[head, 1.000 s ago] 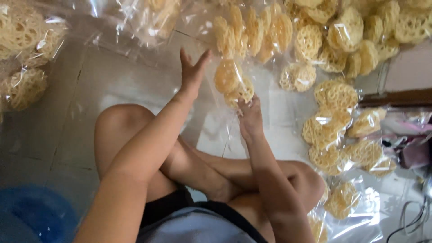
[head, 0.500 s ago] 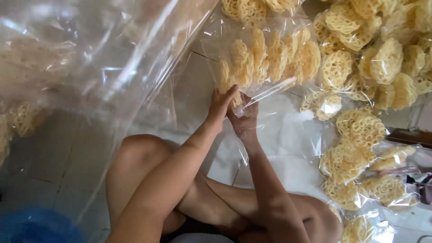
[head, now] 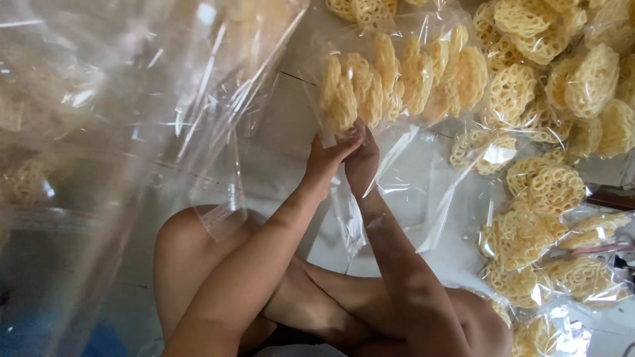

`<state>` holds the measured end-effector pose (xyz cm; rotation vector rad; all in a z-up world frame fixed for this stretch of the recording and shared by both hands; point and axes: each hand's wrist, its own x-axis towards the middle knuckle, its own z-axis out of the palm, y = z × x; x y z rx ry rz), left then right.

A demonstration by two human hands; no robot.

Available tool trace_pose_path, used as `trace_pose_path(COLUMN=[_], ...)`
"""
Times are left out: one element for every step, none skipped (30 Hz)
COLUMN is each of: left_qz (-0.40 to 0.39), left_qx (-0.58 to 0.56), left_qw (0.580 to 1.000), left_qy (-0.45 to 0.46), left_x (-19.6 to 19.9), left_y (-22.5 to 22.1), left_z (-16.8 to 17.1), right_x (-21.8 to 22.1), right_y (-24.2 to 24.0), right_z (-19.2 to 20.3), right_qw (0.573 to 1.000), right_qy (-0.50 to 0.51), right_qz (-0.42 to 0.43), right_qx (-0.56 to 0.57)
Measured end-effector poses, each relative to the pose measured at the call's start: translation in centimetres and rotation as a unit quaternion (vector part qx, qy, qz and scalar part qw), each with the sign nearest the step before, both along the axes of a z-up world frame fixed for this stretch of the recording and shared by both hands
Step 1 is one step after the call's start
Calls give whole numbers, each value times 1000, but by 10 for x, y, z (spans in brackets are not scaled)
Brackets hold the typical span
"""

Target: Packaging crackers into individual plastic bags while sitting on the floor.

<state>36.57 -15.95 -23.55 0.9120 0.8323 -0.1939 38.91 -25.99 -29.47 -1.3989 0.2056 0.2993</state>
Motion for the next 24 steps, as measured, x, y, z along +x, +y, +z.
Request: trace_pose_path(left_qz=[-32, -64, -67, -53, -41, -45, -69, -92, -94, -94, -91, -90, -61, -32, -31, -20, -10, -11, -15, -19, -18, -15, -12, -11], left_qx=[2, 5, 2, 11, 20, 17, 18, 19, 17, 36, 58, 59, 77, 94, 94, 82, 70, 70, 63, 55, 56, 59, 62, 63], left_qw=[999, 998, 997, 998, 999, 999, 997, 995, 995, 994, 991, 991, 995, 995, 995, 996, 997, 997, 998, 998, 998, 998, 998, 998], left_qy=[12, 24, 27, 19, 11, 14, 16, 18, 21, -31, -84, -83, -35, 12, 12, 0, -12, -11, -22, -32, -33, -30, -27, -26], left_x=[2, 4, 2, 0, -2, 1, 4, 8, 6, 4, 4, 6, 6, 7, 8, 10, 11, 11, 11, 10, 10, 11, 10, 11], left_y=[0, 0, -1, -2, -3, 0, 3, 8, 10, 13, 19, 24, 27, 31, 29, 28, 27, 26, 26, 26, 25, 24, 23, 25], left_z=[12, 23, 17, 10, 4, 15, 26, 37, 36, 34, 33, 18, 4, -10, -5, 1, 7, 10, 13, 17, 14, 11, 8, 18], right_x=[-1, -2, 0, 2, 3, 6, 9, 12, 8, 4, 3, 0, -5, -10, -12, -14, -17, -14, -12, -9, -8, -8, -8, -8], right_y=[-1, -2, -1, 0, 0, 0, 0, 2, -12, -24, -34, -44, -56, -67, -58, -49, -40, -33, -25, -17, -11, -6, 0, 5], right_z=[0, -1, -6, -13, -19, -8, 3, 13, 2, -9, -20, -16, -11, -6, 14, 34, 55, 59, 64, 68, 66, 64, 62, 59], right_qw=[968, 876, 876, 885, 893, 893, 954, 981, 981, 970, 947, 947, 969, 985, 985, 978, 960, 960, 962, 963, 963, 957, 950, 950], right_qy=[-144, -278, -273, -282, -291, -286, -228, -162, -159, -167, -176, -176, -121, -66, -66, -84, -101, -101, -100, -98, -100, -114, -127, -127], right_qz=[32, 64, 64, 38, 11, 10, 61, 109, 108, 133, 159, 160, 136, 112, 113, 33, -50, -50, -60, -70, -69, -72, -74, -73], right_qx=[-201, -389, -392, -368, -345, -348, -185, -15, -16, -118, -216, -215, -165, -115, -115, -186, -255, -255, -249, -242, -241, -259, -277, -275])
